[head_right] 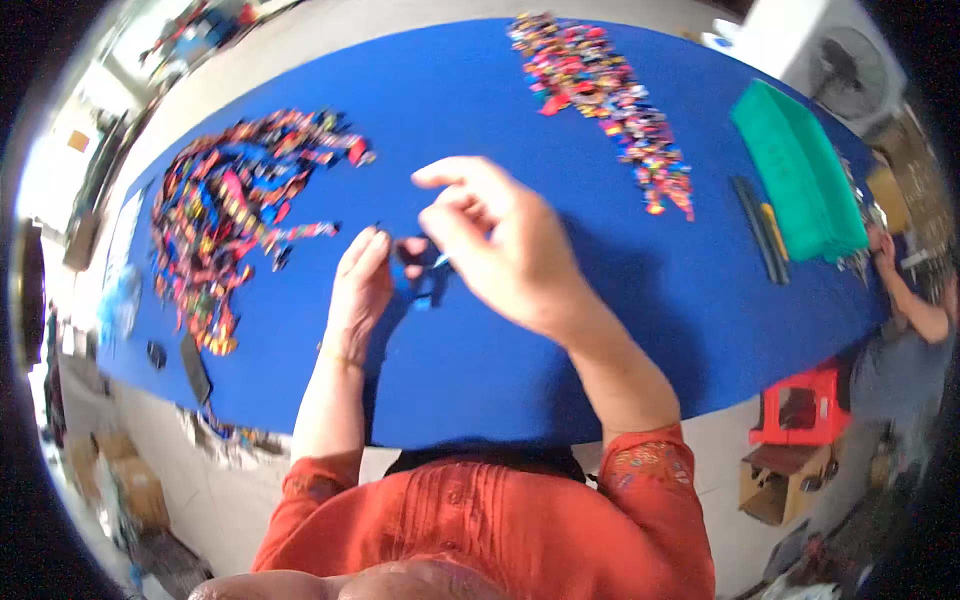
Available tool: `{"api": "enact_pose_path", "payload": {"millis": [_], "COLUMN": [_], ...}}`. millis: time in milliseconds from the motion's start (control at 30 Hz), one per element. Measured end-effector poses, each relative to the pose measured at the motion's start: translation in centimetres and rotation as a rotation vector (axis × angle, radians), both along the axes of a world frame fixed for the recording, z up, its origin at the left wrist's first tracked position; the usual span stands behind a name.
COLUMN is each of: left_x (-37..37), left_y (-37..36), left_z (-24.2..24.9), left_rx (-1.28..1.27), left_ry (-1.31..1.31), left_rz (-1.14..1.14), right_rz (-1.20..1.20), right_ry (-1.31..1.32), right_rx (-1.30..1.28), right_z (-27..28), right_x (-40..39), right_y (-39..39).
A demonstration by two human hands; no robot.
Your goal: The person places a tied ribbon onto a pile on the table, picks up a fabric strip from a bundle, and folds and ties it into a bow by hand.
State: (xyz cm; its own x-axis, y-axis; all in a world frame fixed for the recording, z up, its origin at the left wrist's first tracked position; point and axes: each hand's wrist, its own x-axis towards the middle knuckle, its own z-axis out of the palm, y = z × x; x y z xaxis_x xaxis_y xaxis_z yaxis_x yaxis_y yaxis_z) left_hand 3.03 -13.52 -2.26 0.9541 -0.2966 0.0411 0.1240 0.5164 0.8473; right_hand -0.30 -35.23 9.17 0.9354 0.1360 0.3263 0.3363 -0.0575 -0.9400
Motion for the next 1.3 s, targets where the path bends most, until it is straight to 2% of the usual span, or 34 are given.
{"api": "enact_pose_path", "payload": {"millis": [100, 233, 367, 533, 667, 800, 900, 967, 1067, 1167, 1233, 1300], "left_x": [0.5, 0.7, 0.9, 0.4, 0.0, -0.8, -0.6, -0.7, -0.7, -0.7, -0.7, -0.8], "left_y": [0.8, 1.2, 1.4, 1.1, 1.0, 0.6, 0.3, 0.1, 0.3, 0.2, 0.2, 0.2], "left_z": [-0.7, -0.8, -0.7, -0.1, -0.4, 1.0, -0.3, -0.4, -0.2, 0.4, 0.3, 0.3], "left_rx": [-0.023, -0.033, -0.057, -0.023, 0.050, 0.188, 0.323, 0.291, 0.276, 0.200, 0.116, 0.159], "left_ry": [0.013, 0.018, -0.002, 0.007, -0.012, -0.103, -0.167, -0.118, -0.080, -0.049, -0.022, -0.045], "left_rz": [-0.041, -0.014, -0.015, -0.059, -0.125, -0.101, -0.092, -0.131, -0.158, -0.173, -0.189, -0.188], "right_rz": [-0.092, -0.097, 0.005, 0.126, 0.133, 0.181, 0.157, 0.134, 0.173, 0.076, 0.077, 0.087], "right_ry": [-0.056, -0.059, -0.027, 0.021, 0.003, 0.098, 0.102, 0.090, 0.241, 0.073, 0.088, 0.103], "right_rx": [-0.151, -0.177, -0.265, -0.170, -0.179, -0.163, -0.189, -0.214, -0.070, -0.207, -0.201, -0.202], "right_z": [-0.8, -3.1, -3.8, -6.4, -7.6, -7.1, -7.3, -7.9, -7.1, -7.8, -7.5, -7.4], "right_x": [1.0, 2.5, 2.5, 3.0, 3.1, 3.0, 2.9, 3.0, 2.6, 3.1, 3.1, 3.1], "right_y": [0.2, 0.3, 0.5, 1.9, 2.8, 3.0, 3.0, 3.1, 3.1, 3.0, 2.9, 2.9]}}
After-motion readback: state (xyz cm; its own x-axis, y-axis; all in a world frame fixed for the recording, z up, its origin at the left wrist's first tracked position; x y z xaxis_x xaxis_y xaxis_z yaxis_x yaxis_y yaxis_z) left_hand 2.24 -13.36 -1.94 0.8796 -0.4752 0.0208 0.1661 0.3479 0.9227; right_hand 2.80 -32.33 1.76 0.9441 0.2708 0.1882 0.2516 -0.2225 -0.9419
